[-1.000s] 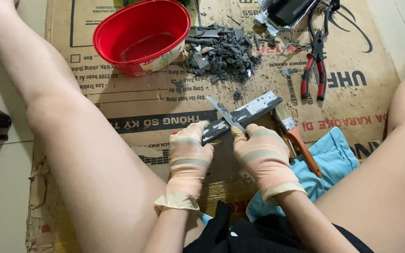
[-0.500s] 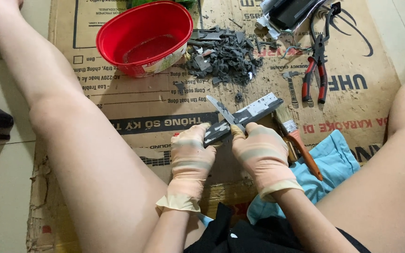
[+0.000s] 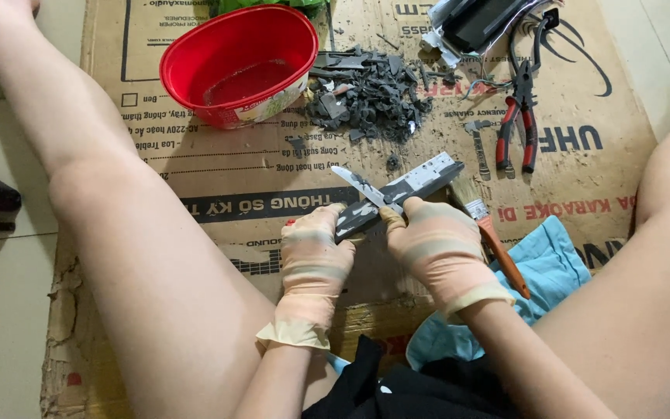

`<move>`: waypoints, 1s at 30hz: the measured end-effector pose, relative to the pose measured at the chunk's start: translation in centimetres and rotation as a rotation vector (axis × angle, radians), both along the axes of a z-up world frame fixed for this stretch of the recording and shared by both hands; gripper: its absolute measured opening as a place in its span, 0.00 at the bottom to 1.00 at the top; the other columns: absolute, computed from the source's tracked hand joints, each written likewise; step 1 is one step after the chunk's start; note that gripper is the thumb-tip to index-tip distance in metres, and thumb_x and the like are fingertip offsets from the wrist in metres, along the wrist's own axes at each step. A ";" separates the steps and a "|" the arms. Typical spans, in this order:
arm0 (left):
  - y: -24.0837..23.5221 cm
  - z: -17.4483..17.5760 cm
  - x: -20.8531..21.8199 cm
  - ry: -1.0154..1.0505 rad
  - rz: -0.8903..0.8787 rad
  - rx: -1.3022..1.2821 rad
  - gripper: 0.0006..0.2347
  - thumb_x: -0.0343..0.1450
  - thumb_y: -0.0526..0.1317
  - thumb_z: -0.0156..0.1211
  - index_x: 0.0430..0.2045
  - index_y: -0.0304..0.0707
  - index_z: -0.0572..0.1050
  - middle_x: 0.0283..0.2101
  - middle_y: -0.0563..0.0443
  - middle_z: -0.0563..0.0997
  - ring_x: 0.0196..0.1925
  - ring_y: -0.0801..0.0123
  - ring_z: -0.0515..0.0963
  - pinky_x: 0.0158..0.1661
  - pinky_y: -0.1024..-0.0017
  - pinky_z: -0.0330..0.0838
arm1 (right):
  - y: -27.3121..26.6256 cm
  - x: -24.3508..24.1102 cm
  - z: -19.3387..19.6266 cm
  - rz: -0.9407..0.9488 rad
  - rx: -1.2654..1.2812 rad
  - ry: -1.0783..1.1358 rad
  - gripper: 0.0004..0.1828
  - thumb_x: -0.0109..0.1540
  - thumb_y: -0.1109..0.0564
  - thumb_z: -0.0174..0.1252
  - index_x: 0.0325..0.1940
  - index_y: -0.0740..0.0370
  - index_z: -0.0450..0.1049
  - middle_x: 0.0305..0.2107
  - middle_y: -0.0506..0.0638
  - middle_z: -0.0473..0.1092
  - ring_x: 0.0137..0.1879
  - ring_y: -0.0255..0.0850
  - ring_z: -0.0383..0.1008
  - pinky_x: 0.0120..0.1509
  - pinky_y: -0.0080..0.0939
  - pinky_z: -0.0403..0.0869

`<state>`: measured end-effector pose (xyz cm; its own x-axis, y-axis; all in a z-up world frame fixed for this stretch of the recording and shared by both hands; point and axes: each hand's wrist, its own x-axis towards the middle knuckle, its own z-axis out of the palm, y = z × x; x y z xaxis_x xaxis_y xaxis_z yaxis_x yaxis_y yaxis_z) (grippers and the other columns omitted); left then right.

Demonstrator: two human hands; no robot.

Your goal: The person sits on the floor and scrapes a black plastic object using a knife. They hold the object in one hand and use the knife to remove material, which falls onto a cardboard sheet below. A red bowl and other tools are visible nearby.

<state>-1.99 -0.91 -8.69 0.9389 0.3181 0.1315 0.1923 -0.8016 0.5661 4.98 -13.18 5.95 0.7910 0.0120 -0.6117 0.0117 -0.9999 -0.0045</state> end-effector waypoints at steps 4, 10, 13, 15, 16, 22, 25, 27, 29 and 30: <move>-0.5 0.6 -0.2 0.047 -0.025 0.089 0.23 0.53 0.41 0.69 0.44 0.55 0.79 0.38 0.57 0.82 0.45 0.59 0.82 0.52 0.61 0.69 | -1.9 2.1 0.3 0.020 0.009 -0.058 0.28 0.67 0.35 0.39 0.54 0.50 0.78 0.46 0.61 0.77 0.60 0.57 0.75 0.63 0.63 0.72; 0.1 3.0 0.2 0.296 -0.025 0.013 0.22 0.59 0.47 0.64 0.49 0.67 0.76 0.41 0.65 0.82 0.49 0.68 0.81 0.55 0.63 0.64 | -5.9 5.2 1.7 -0.049 0.096 -0.218 0.29 0.67 0.37 0.41 0.55 0.58 0.76 0.48 0.68 0.76 0.63 0.64 0.72 0.65 0.65 0.69; 0.4 6.4 0.2 0.507 0.063 -0.208 0.24 0.60 0.47 0.63 0.52 0.76 0.73 0.50 0.72 0.80 0.57 0.73 0.78 0.60 0.70 0.65 | -6.0 3.1 1.3 -0.263 0.352 -0.235 0.23 0.63 0.43 0.59 0.58 0.56 0.77 0.42 0.60 0.78 0.54 0.53 0.78 0.61 0.58 0.73; 0.4 8.5 0.1 0.659 0.135 -0.318 0.32 0.63 0.43 0.64 0.64 0.78 0.65 0.62 0.63 0.75 0.66 0.64 0.73 0.65 0.66 0.63 | -5.7 1.1 0.8 -0.285 0.457 -0.167 0.18 0.66 0.46 0.57 0.57 0.53 0.78 0.45 0.56 0.79 0.56 0.50 0.78 0.63 0.57 0.72; 0.7 8.4 0.0 0.664 0.134 -0.315 0.32 0.63 0.43 0.64 0.64 0.78 0.65 0.62 0.63 0.75 0.66 0.64 0.73 0.65 0.66 0.63 | -4.9 -0.4 1.2 -0.288 0.458 -0.162 0.18 0.66 0.46 0.57 0.57 0.53 0.78 0.45 0.56 0.79 0.56 0.50 0.78 0.63 0.57 0.72; 1.0 8.0 -0.2 0.734 0.208 -0.316 0.30 0.62 0.44 0.65 0.60 0.82 0.68 0.57 0.74 0.75 0.61 0.66 0.76 0.63 0.61 0.70 | -3.2 -4.7 0.1 -0.398 0.404 0.069 0.23 0.65 0.48 0.47 0.62 0.46 0.76 0.48 0.55 0.80 0.67 0.44 0.72 0.76 0.50 0.65; 0.6 7.8 0.0 0.770 0.120 -0.253 0.28 0.61 0.50 0.67 0.59 0.78 0.69 0.55 0.72 0.76 0.63 0.74 0.73 0.64 0.68 0.68 | -3.3 -5.2 -0.6 -0.428 0.331 0.062 0.22 0.65 0.42 0.47 0.58 0.44 0.79 0.45 0.55 0.80 0.64 0.48 0.74 0.73 0.52 0.68; 0.8 7.0 -0.2 0.633 0.098 -0.201 0.21 0.61 0.50 0.70 0.50 0.68 0.75 0.47 0.66 0.79 0.58 0.73 0.76 0.61 0.66 0.71 | -2.7 -5.9 -0.3 -0.308 0.297 0.098 0.21 0.65 0.37 0.50 0.55 0.40 0.79 0.40 0.50 0.81 0.55 0.46 0.80 0.66 0.48 0.74; 0.6 7.1 -0.3 0.640 0.100 -0.192 0.21 0.62 0.50 0.69 0.50 0.66 0.75 0.47 0.64 0.79 0.58 0.71 0.76 0.61 0.66 0.70 | -2.9 -6.3 -1.3 -0.213 0.228 0.120 0.20 0.65 0.34 0.47 0.55 0.35 0.76 0.41 0.48 0.81 0.56 0.46 0.79 0.65 0.49 0.75; 0.6 7.1 -0.3 0.647 0.102 -0.183 0.20 0.62 0.50 0.68 0.49 0.65 0.75 0.47 0.63 0.79 0.58 0.70 0.76 0.61 0.65 0.70 | -2.9 -6.5 -1.8 -0.117 0.159 0.143 0.20 0.65 0.32 0.45 0.55 0.31 0.73 0.41 0.46 0.80 0.58 0.46 0.78 0.64 0.50 0.76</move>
